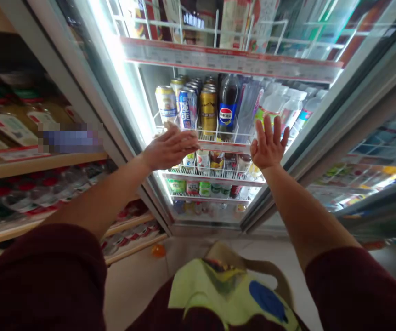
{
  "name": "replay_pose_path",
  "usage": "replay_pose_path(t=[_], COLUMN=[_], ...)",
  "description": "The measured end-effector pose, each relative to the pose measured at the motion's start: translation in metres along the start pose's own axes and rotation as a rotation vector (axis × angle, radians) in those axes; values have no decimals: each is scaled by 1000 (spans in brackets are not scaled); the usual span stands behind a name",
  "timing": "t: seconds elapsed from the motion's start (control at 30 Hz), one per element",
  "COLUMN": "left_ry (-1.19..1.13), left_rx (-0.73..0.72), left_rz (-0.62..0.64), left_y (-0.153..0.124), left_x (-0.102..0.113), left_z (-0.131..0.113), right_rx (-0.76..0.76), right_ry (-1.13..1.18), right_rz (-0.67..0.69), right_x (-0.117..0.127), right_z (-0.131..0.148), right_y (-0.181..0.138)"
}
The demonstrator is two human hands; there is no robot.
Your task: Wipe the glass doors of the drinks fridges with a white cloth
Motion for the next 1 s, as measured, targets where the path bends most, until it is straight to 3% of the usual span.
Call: replay_pose_path(t=[0.03, 0.07, 0.2, 0.27, 0.33, 0.43, 0.5, 0.57, 0.7, 0.77, 0.83, 0.93, 1.0], left_ry=[-12, -1, 136, 135, 64, -60, -97, -70, 78, 106, 107, 45, 41], left_rx=[-58, -65, 195, 310, 280, 5, -146, -140, 201, 339, 339, 56, -69], left_rz=[76, 71, -394, -515, -434, -101, 65, 52, -384, -533, -508, -183, -84], left_y=[0, 2, 9, 10, 13, 16, 16, 20, 36, 40, 44, 53, 57], left_x=[-3, 0, 40, 47, 35, 4, -5, 7, 59, 68, 61, 38, 42], left_z=[-3, -1, 27, 29, 16, -21, -34, -28, 9, 15, 5, -21, -23], right_rx=[5, 11, 28, 33, 42, 42, 44, 52, 36, 13, -11, -13, 14], right_ry=[-10, -22, -57, -58, -71, -109, -117, -121, -106, -61, -22, -10, -25], right_rz=[-3, -9, -36, -39, -41, -41, -42, -52, -64, -37, 6, 72, 126], right_x=[0, 0, -1, -1, -1, 0, -1, -2, -3, -3, -1, 6, 12], right_z=[0, 0, -2, -2, -2, -3, -3, -4, -5, -5, -4, -2, -2], right_y=[0, -1, -2, -2, -2, -2, -3, -4, -4, -3, -2, 0, 1])
Point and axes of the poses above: each hand's wrist, its own y-axis towards the middle knuckle, its own x-axis out of the back of the hand, z = x × y, the point moved 4 cm from there along y, towards the middle knuckle, and after that the axes turned 4 degrees about x, right-handed, at the moved point
